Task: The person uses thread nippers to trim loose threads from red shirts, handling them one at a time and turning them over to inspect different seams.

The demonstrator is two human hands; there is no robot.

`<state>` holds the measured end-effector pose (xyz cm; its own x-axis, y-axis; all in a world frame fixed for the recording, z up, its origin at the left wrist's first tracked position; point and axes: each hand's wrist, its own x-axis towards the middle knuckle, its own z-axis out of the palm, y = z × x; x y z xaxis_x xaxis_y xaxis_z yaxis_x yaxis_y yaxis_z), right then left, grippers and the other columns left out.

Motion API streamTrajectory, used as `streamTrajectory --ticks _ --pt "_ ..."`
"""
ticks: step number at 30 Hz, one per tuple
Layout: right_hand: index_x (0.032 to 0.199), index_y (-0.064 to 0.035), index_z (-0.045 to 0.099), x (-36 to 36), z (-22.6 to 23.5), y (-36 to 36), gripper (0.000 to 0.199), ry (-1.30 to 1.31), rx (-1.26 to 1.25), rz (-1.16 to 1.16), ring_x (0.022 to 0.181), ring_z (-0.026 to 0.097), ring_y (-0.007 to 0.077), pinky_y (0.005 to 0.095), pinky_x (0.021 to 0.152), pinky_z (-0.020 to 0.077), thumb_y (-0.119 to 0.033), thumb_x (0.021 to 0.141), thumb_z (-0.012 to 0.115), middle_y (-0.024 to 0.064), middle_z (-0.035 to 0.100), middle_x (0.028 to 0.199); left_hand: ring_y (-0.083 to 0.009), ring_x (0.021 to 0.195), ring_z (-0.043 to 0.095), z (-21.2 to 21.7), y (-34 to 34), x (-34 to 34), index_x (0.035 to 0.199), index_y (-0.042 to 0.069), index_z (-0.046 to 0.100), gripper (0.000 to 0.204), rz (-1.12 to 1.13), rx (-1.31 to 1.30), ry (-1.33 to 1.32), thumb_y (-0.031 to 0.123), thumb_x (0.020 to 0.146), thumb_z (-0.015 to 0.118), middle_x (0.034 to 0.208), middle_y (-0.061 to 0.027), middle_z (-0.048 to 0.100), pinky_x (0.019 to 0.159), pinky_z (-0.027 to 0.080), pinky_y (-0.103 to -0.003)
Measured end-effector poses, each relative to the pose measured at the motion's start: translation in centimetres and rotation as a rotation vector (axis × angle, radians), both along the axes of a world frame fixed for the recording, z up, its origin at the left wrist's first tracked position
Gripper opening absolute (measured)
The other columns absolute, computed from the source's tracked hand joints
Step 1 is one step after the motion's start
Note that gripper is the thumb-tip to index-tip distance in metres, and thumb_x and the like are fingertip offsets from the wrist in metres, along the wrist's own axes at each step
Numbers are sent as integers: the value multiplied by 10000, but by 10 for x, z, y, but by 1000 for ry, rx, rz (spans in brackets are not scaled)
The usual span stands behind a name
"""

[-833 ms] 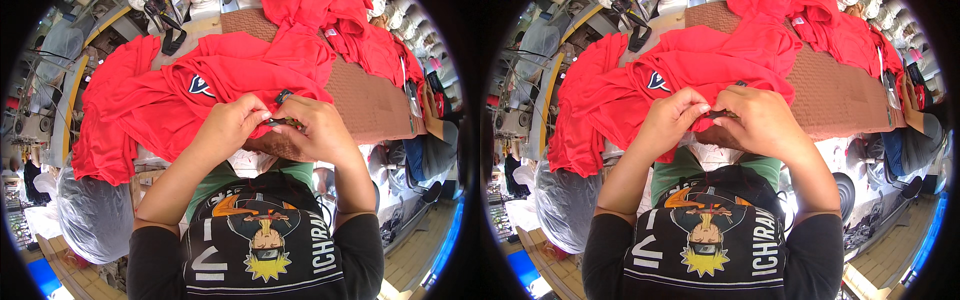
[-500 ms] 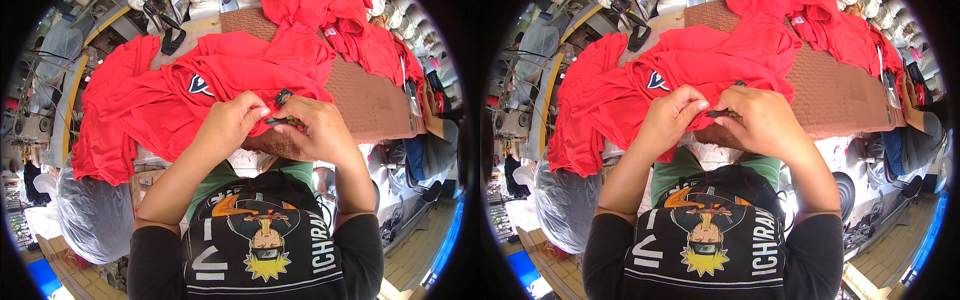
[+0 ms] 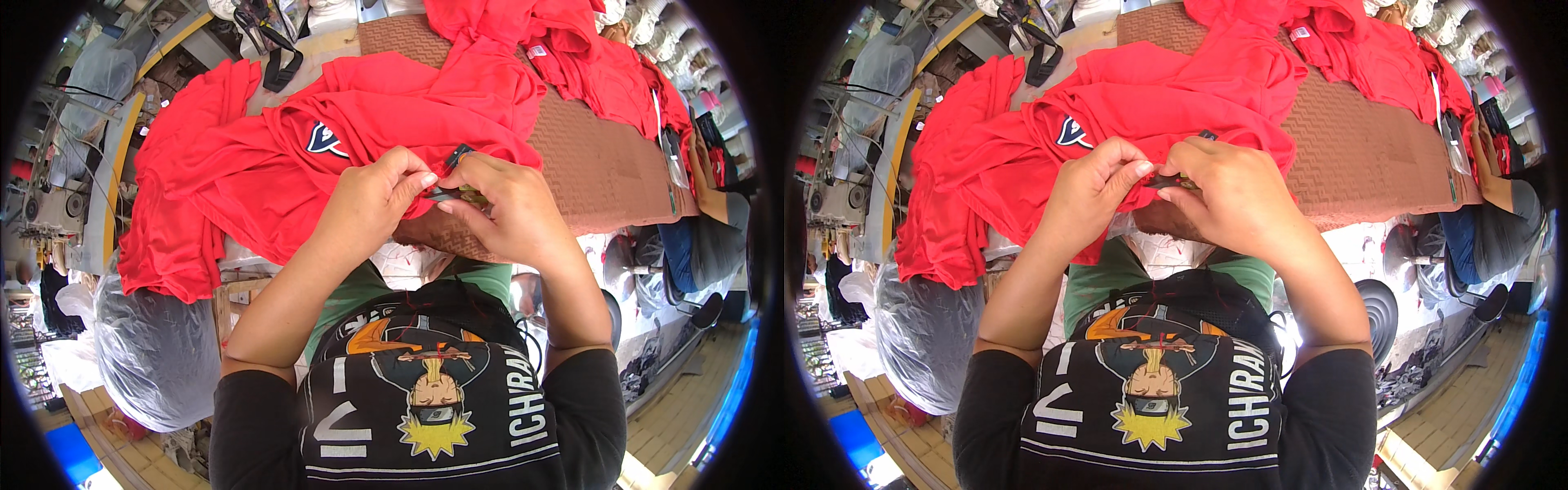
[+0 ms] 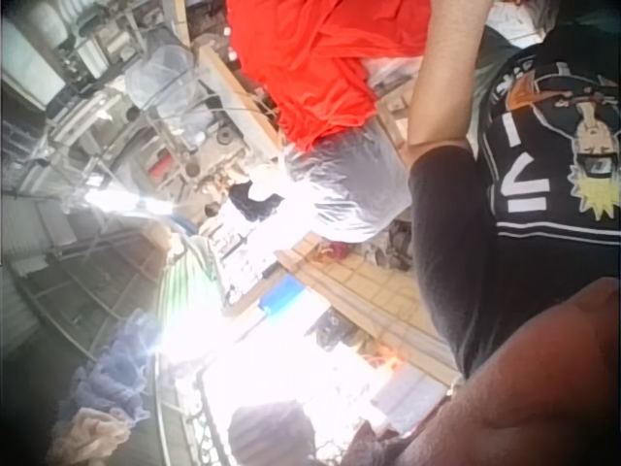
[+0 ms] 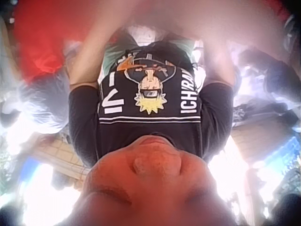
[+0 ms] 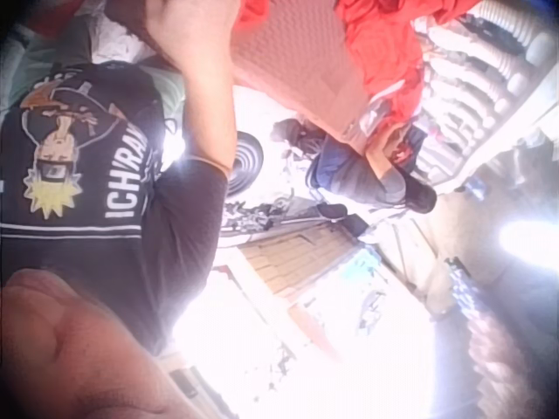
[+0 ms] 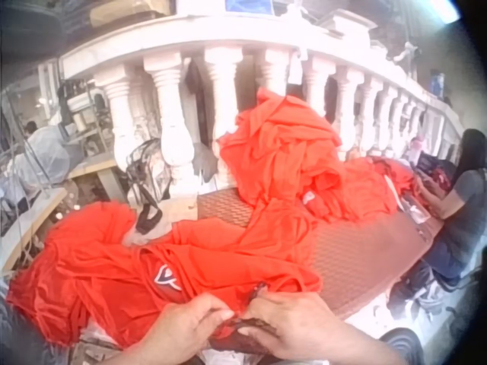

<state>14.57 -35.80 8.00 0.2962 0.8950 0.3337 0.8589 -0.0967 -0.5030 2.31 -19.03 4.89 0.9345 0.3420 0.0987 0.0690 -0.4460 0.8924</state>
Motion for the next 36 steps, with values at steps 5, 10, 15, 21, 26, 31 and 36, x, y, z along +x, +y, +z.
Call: streamTrajectory --ticks 5,10,15,21,26,31,36 --pt "905 -60 602 -2 0 -1 175 19 -13 19 786 652 319 416 630 503 -151 802 710 96 652 859 -105 877 612 -3 -1 -4 946 19 637 183 6 -42 13 202 949 643 895 -57 685 789 487 -282" --pt "927 -62 614 5 7 -13 186 5 25 -14 796 656 325 426 665 512 -143 793 715 107 656 869 -265 1117 524 27 15 -20 686 62 638 429 -291 452 -315 409 934 594 1086 -120 665 976 374 -427" --pt "962 -68 624 16 23 -32 222 -73 20 -83 798 662 330 426 679 516 -153 786 729 120 658 884 -259 1066 529 20 14 -39 669 84 598 433 -129 423 -510 467 858 665 1021 -120 628 951 387 -434" --pt "960 -63 618 35 31 -47 241 -115 0 -184 803 662 339 427 670 508 -170 783 742 130 647 875 -253 1129 513 -87 -19 -52 912 144 637 261 -108 870 -396 221 711 785 1062 -51 586 981 356 -492" --pt "1024 -69 617 28 19 -40 418 -62 -72 -149 800 661 340 417 673 520 -243 703 820 127 644 903 -257 1176 496 -61 -27 -46 978 171 654 369 -22 630 -147 18 644 693 1149 -20 579 1031 322 -511" --pt "1066 -73 637 1 -46 4 477 85 56 8 824 676 318 396 725 551 -270 679 835 120 630 1125 -261 1032 610 -36 4 -22 1010 34 625 389 115 527 -489 -145 677 536 1071 -117 627 944 460 -374" --pt "951 -53 667 37 -50 22 153 865 105 -64 641 557 51 224 541 456 -158 868 740 -42 624 811 -151 1012 623 -29 30 -19 1078 -24 616 244 170 -24 -342 -90 860 529 1068 -93 664 903 487 -278"
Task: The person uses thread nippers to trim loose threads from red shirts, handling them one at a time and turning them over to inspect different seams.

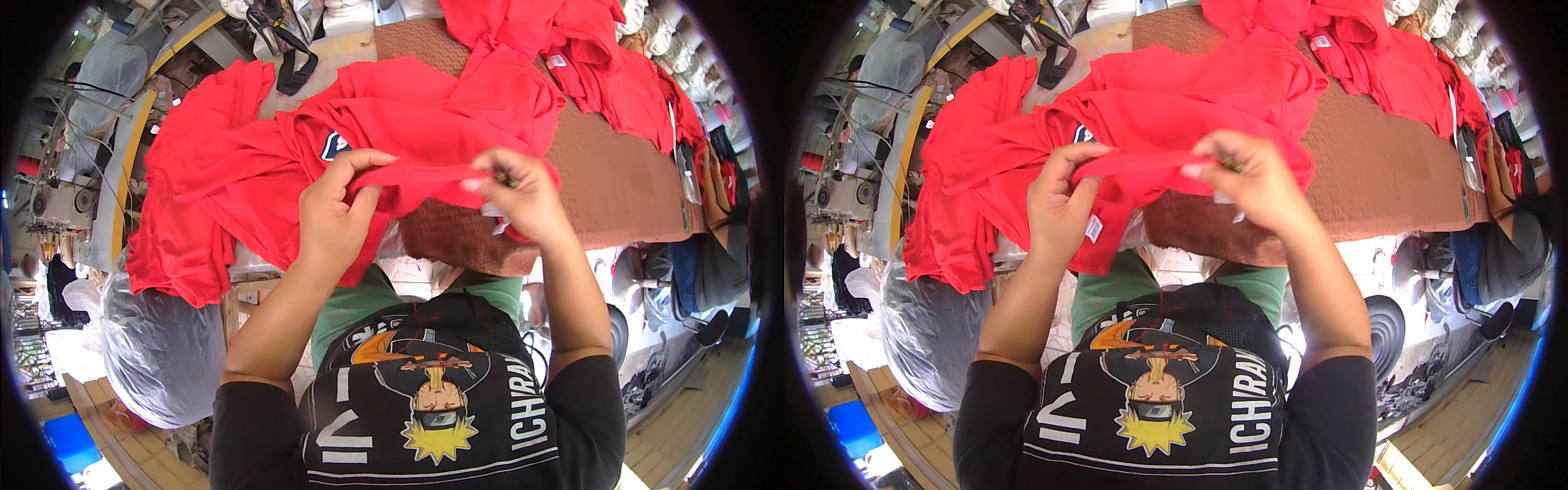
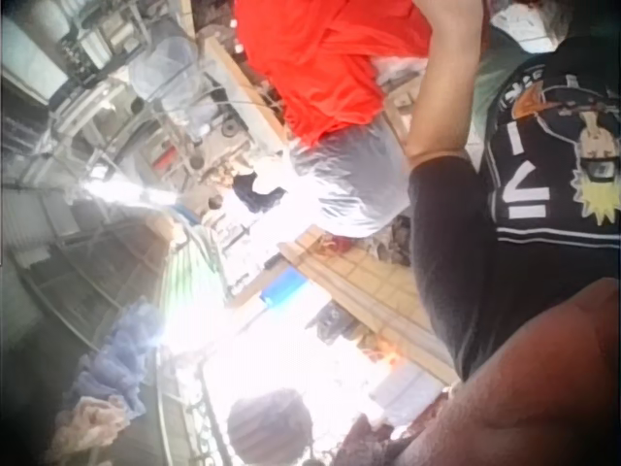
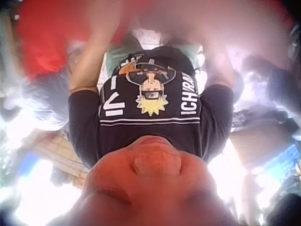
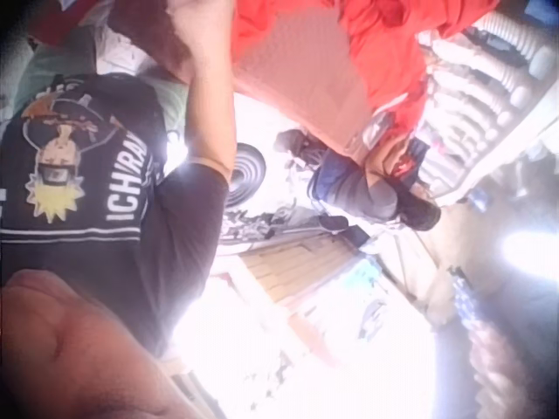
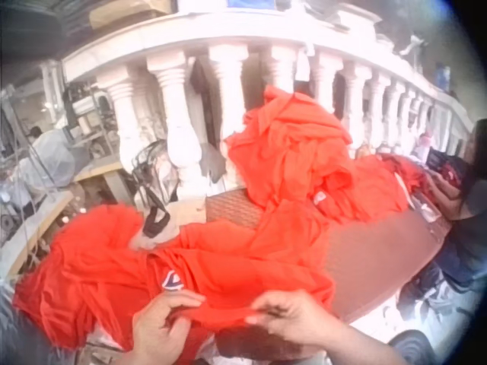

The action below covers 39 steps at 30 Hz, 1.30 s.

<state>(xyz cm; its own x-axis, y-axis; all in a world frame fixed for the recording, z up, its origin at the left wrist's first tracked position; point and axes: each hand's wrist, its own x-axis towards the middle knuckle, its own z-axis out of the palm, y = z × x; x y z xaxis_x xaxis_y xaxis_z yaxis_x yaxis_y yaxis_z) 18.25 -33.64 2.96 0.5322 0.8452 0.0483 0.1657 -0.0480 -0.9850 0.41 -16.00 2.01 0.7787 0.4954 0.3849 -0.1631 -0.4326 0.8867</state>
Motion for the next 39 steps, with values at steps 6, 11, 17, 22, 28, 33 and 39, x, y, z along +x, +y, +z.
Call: streamTrajectory --ticks 6,11,17,22,28,33,39 --pt "846 -73 673 27 -7 5 167 91 34 -99 532 412 -10 188 459 334 -222 895 730 -100 530 660 -81 950 602 -18 15 -4 1104 -34 639 186 -208 -531 264 89 969 600 1012 -28 674 861 488 -250" --pt "888 -59 678 25 -6 11 138 77 2 -123 550 410 0 192 492 335 -189 903 720 -99 525 649 -86 934 600 -24 15 0 1090 -25 647 175 -207 -445 162 76 949 625 1022 -39 667 841 485 -249" --pt "1063 -32 621 3 0 10 161 -203 460 -485 665 489 16 169 586 402 19 911 630 -26 603 879 -220 941 643 -15 -7 -13 997 51 688 240 55 526 -164 0 767 732 1009 -111 668 852 486 -312" --pt "1050 -11 603 26 -34 0 197 -357 536 -643 712 510 33 173 651 430 78 875 622 43 602 1002 -271 952 647 -16 -72 8 925 67 691 192 -344 511 -95 -14 752 707 993 -94 673 847 497 -372" --pt "996 -16 625 23 -40 -30 150 -379 346 -688 707 509 13 161 598 420 53 868 664 5 616 940 -245 942 660 -25 -22 21 942 20 672 117 -111 180 152 120 882 665 984 -127 683 838 505 -363" --pt "1023 -21 622 4 -18 -25 135 -240 438 -637 681 499 0 161 540 438 7 897 666 -20 608 902 -162 849 648 -21 -33 49 993 -14 663 273 -364 39 540 242 903 696 907 -78 677 783 505 -304" --pt "1075 -58 644 14 -36 -42 156 -133 300 -687 707 525 1 158 538 491 -18 925 636 -20 623 958 -89 886 632 -29 -34 13 1125 -26 619 207 -91 -664 -66 90 953 629 977 -46 681 813 516 -262"
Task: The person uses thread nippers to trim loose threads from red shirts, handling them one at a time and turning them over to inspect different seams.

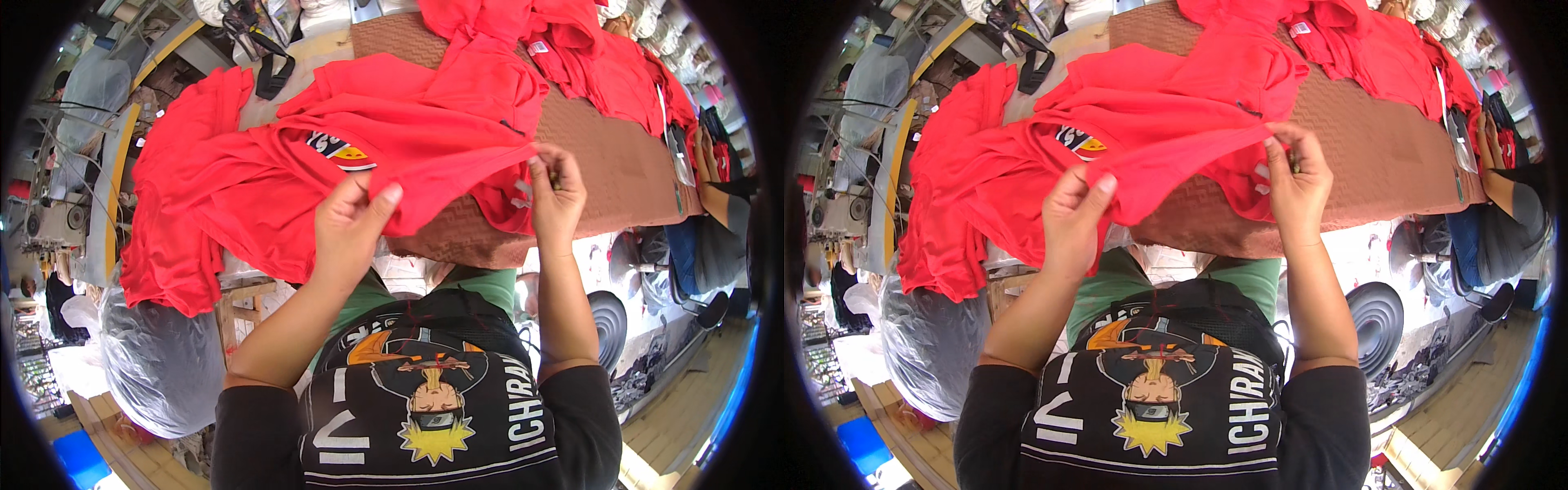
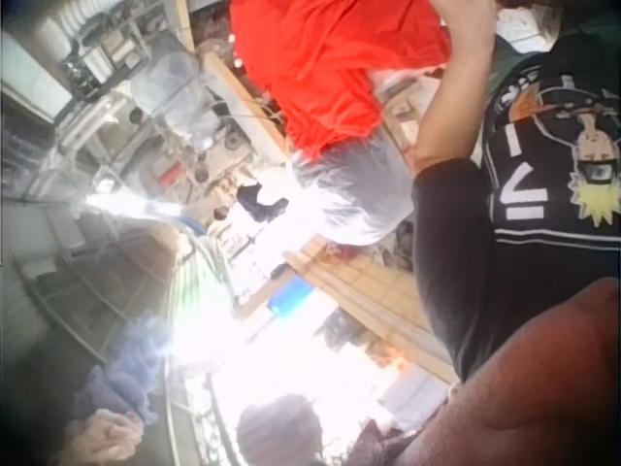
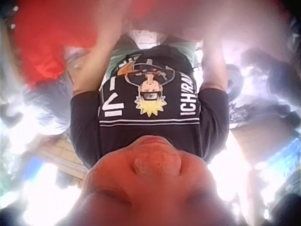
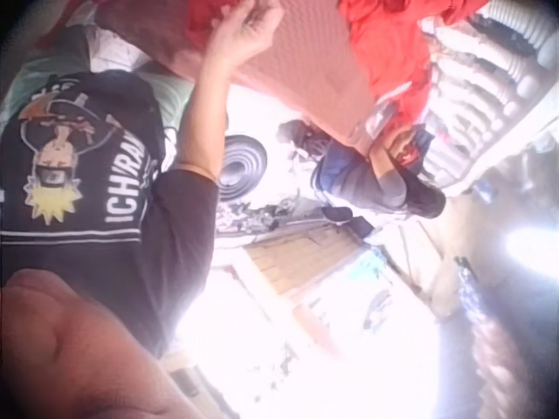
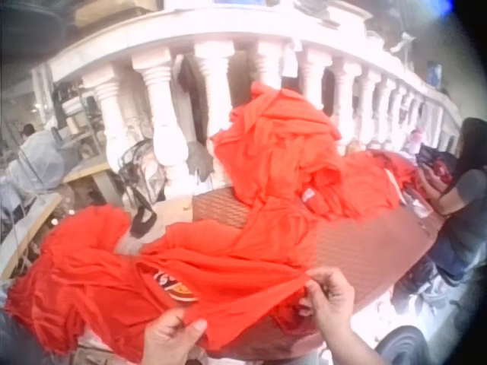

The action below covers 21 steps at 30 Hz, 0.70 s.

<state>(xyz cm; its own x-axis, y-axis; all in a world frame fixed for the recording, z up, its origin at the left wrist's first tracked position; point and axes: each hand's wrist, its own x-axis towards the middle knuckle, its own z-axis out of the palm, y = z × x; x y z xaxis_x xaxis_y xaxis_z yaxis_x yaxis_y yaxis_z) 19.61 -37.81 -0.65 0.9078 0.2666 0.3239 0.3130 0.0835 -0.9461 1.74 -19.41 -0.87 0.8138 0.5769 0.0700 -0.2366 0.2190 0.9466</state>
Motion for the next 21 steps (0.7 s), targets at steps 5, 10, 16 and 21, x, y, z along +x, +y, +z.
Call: streamTrajectory --ticks 5,10,16,21 --pt "1028 -57 685 -9 11 1 144 -11 -284 30 729 551 38 196 571 475 -5 897 657 -14 619 888 -138 1055 625 -12 -13 -21 1254 -46 561 325 -84 31 66 10 938 613 1167 -107 657 939 487 -283" --pt "965 -40 693 -38 38 6 118 -252 -307 384 728 588 99 250 638 472 -40 851 721 22 607 841 -155 1137 596 -6 -17 -27 1323 -60 498 402 -104 85 77 -26 934 594 1230 -135 631 992 457 -298" --pt "935 -40 689 -69 51 17 198 -294 -356 545 711 615 147 264 620 484 -65 770 795 54 622 857 -139 1112 601 -4 -25 -24 1363 -58 453 456 -97 123 68 -39 929 593 1213 -127 641 978 457 -284" --pt "933 -17 682 -76 43 29 199 -348 -352 495 745 619 146 261 646 490 -4 764 785 63 641 873 -113 1089 599 -3 -27 -24 1372 -52 444 469 -114 209 114 -39 928 596 1188 -119 652 953 460 -266"
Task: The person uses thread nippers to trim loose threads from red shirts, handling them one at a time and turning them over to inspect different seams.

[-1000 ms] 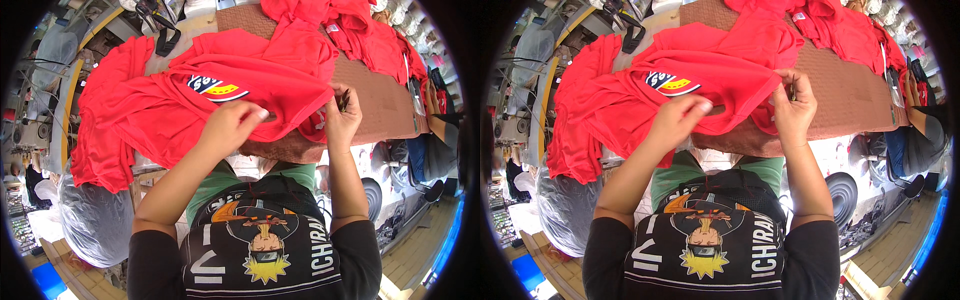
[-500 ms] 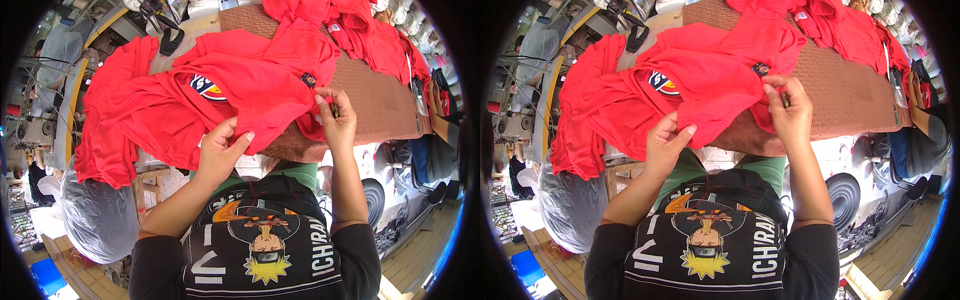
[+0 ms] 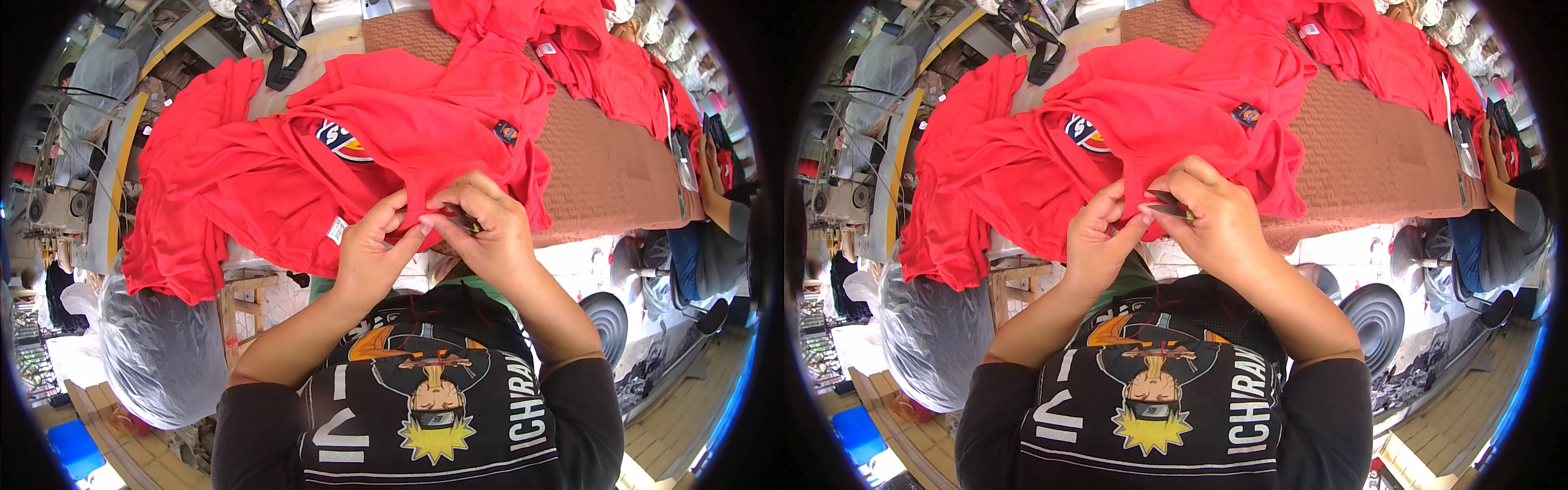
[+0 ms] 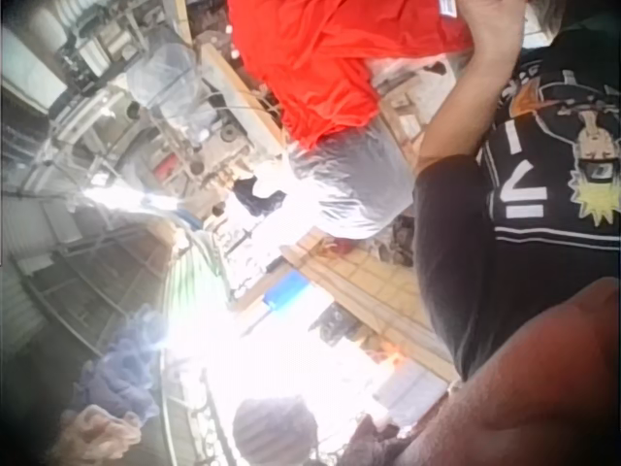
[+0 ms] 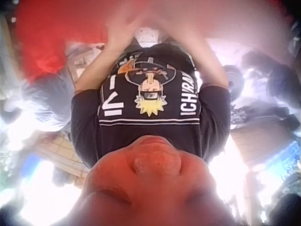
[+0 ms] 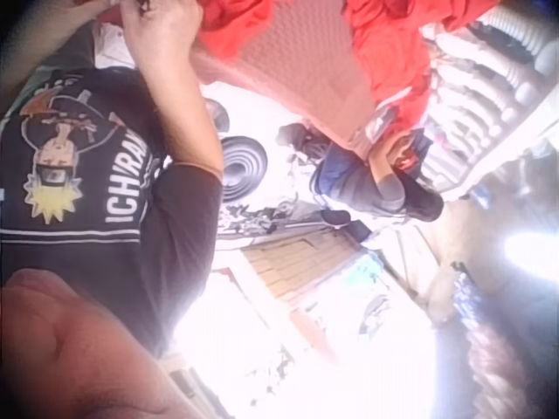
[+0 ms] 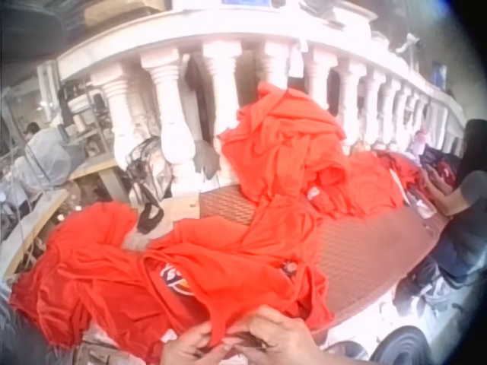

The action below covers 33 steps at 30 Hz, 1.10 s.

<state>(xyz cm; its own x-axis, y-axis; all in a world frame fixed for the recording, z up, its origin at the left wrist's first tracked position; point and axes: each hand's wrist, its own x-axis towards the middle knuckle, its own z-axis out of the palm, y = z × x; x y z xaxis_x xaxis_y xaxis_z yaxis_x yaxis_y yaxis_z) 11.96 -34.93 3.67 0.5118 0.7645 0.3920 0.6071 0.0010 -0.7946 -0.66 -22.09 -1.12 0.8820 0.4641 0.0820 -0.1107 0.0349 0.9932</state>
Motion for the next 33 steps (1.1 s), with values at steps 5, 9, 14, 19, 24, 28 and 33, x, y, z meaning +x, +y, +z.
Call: streamTrajectory --ticks 5,9,14,19,24,28,33 --pt "916 -32 671 10 -6 1 87 281 120 55 688 565 82 228 591 447 -26 847 724 11 607 818 -133 1101 603 8 2 2 1374 -46 437 471 10 -89 -13 -43 930 591 1179 -112 655 958 462 -269" --pt "928 -13 664 11 -1 -3 23 538 85 63 805 564 53 231 710 465 -30 913 659 -6 650 862 -137 1038 612 11 3 2 1385 -18 434 568 55 -38 4 20 877 683 1269 -128 598 902 472 -267" --pt "960 8 653 16 5 -7 60 562 67 59 866 607 70 244 787 487 -41 938 627 22 682 895 -126 853 586 73 6 24 1375 72 487 766 402 687 47 171 705 844 1370 -71 505 756 460 -263" --pt "944 19 650 16 17 -8 64 344 2 43 819 629 117 270 761 495 -35 909 649 65 671 863 -96 724 627 86 32 26 1207 74 641 473 -242 788 200 122 760 788 1017 -93 686 666 505 -273" --pt "945 -20 661 18 18 -6 82 53 12 22 756 570 75 244 669 458 -38 874 699 16 640 837 -77 702 661 93 24 28 1083 35 697 255 -219 699 289 112 842 729 807 -78 707 627 514 -254" --pt "934 -14 654 17 23 -8 140 118 -58 -19 767 609 164 288 699 481 -72 836 734 73 632 830 -77 711 675 99 19 27 1027 -1 696 173 -226 556 408 125 909 673 771 -65 705 626 517 -242" --pt "1020 -30 631 26 25 -14 264 26 -40 -34 851 651 235 325 749 506 -158 824 754 119 650 904 -114 714 694 81 26 22 999 -24 634 152 -208 336 335 120 957 612 813 -70 692 620 525 -234"
